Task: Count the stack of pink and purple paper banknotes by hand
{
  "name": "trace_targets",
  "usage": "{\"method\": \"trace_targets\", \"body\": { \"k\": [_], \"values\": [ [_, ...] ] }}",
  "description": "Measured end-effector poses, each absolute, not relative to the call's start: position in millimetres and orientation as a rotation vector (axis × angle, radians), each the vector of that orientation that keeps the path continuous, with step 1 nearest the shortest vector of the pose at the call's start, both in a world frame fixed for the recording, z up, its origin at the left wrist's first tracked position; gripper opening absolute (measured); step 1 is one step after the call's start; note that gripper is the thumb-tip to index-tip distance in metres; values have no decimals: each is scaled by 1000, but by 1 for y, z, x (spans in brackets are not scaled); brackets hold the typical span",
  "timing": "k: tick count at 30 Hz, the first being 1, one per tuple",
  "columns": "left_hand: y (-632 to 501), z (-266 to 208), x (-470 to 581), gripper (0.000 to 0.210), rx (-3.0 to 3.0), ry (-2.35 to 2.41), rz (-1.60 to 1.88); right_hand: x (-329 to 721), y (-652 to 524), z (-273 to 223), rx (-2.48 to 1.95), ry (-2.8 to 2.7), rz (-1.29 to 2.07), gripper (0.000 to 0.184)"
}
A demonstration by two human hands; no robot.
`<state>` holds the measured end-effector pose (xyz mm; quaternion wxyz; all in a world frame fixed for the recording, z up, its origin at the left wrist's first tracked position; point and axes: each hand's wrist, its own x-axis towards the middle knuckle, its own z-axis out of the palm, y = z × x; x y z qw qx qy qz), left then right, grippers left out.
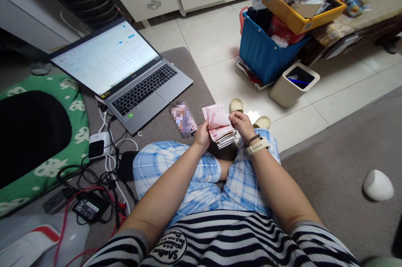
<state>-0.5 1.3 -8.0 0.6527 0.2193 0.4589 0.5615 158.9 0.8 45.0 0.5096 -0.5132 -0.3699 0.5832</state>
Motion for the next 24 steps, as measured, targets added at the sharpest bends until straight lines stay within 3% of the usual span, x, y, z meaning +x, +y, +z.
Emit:
{"method": "trace_targets", "body": {
  "k": [24],
  "values": [
    [2, -4, 2, 36, 471, 1018, 1289, 158, 2, 45, -1227, -853, 1422, 25]
  ]
}}
